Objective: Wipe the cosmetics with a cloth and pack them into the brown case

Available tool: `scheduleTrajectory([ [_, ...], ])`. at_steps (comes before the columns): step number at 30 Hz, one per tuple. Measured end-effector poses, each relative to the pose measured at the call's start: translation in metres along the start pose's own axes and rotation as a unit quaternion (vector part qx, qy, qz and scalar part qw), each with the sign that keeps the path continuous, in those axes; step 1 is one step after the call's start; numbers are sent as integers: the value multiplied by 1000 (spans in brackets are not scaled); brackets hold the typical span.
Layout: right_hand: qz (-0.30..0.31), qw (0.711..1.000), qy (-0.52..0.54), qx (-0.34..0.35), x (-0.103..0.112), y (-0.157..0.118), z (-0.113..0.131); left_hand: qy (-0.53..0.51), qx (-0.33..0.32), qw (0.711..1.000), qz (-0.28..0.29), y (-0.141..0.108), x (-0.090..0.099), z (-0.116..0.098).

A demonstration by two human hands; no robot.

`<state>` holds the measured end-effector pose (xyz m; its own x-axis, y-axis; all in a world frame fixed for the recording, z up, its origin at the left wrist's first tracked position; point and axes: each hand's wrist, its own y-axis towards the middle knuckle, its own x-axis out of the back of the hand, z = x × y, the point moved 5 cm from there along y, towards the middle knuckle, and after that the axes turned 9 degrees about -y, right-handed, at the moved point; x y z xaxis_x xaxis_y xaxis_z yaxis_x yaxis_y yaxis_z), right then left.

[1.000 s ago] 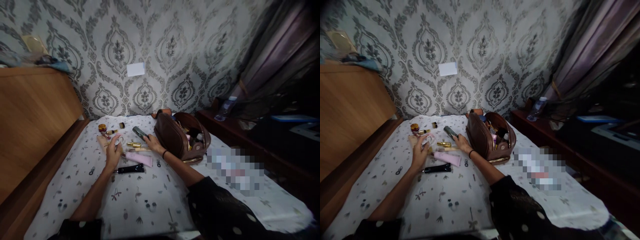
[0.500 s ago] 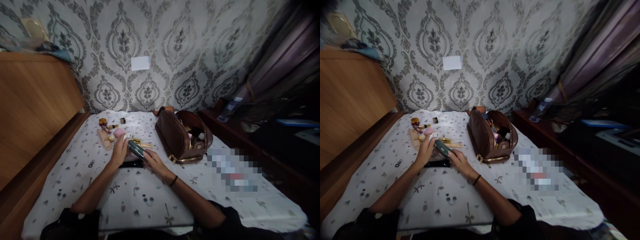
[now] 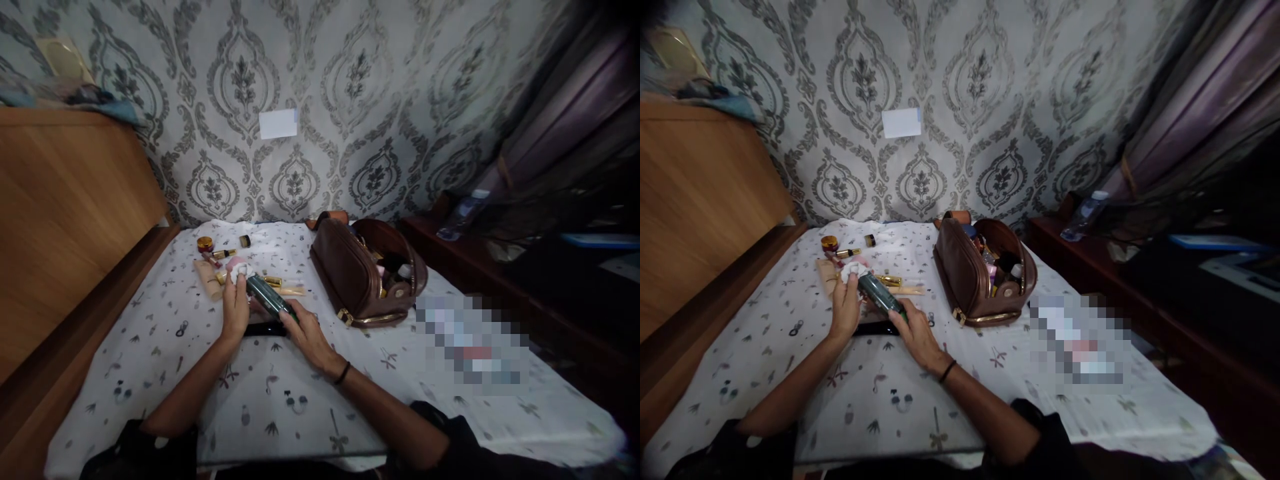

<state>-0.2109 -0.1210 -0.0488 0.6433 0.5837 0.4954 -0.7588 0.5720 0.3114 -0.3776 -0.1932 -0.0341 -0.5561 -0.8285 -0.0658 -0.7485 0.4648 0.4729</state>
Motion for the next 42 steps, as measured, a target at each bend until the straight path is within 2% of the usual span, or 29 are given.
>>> scheduleTrajectory([
  [2,14,996,77,-37,-3,0,-1,17,-17,1000,-10,-2,-1,-9],
  [4,36,980,177,-88,-10,0,-4,30,-36,999,6,-4,-5,-17],
  [7,63,933,316,-158,-22,-3,-7,63,-79,994,45,-8,-10,-25],
  [10,76,886,405,-213,-29,-5,-7,105,-118,984,85,-14,-15,-27],
  [16,76,835,484,-252,-29,-5,-4,155,-182,953,188,-31,-30,-25],
  [20,42,804,526,-276,-26,-2,-9,160,-227,927,251,-48,-42,-29],
  [24,1,743,590,-314,-21,2,-15,136,-260,908,297,-63,-50,-37],
  [27,18,695,640,-327,-20,4,-17,124,-285,895,320,-70,-54,-42],
  [29,34,673,661,-330,-20,5,-19,127,-296,888,329,-73,-56,-43],
  [33,42,661,662,-350,-21,3,-22,143,-289,891,318,-69,-54,-40],
  [39,129,688,632,-332,-25,-2,-14,150,-250,914,282,-52,-43,-33],
  [42,176,696,624,-308,-28,-4,-12,163,-217,933,235,-39,-35,-29],
])
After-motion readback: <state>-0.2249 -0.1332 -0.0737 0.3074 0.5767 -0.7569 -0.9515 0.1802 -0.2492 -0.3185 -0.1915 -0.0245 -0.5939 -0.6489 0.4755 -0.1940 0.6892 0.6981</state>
